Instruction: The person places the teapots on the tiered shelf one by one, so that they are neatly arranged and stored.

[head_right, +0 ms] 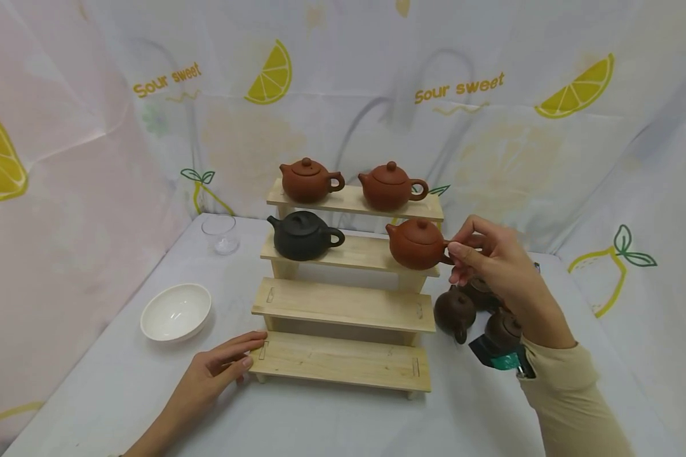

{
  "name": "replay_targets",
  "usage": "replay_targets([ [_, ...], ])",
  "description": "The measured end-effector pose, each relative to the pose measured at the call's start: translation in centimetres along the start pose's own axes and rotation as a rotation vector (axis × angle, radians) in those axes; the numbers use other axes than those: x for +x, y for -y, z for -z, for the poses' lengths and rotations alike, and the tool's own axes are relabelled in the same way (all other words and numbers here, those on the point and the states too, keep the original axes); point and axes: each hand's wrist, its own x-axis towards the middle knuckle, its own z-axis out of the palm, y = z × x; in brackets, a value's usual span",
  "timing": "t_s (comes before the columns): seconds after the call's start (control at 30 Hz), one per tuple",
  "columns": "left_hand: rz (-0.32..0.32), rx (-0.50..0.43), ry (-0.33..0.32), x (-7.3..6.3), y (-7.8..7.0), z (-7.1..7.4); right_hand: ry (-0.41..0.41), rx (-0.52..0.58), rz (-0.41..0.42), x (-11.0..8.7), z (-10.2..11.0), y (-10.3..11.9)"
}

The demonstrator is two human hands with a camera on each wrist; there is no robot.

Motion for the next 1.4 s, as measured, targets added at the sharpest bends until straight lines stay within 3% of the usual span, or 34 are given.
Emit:
replay_targets([
  [0.43, -0.008, 0.0, 0.0, 0.0, 0.0, 0.0, 0.017, -0.065, 0.023, 2.1, -2.2, -1.1],
  [0.77, 0.004, 0.009, 0.0, 0.0, 0.0, 0.0, 0.029, 0.0, 0.036, 2.9, -2.8, -1.6],
  [1.4, -0.006, 0.004, 0.002, 0.0, 0.0, 0.1, 0.063, -0.034, 0.009, 3.7, -3.3, -2.0],
])
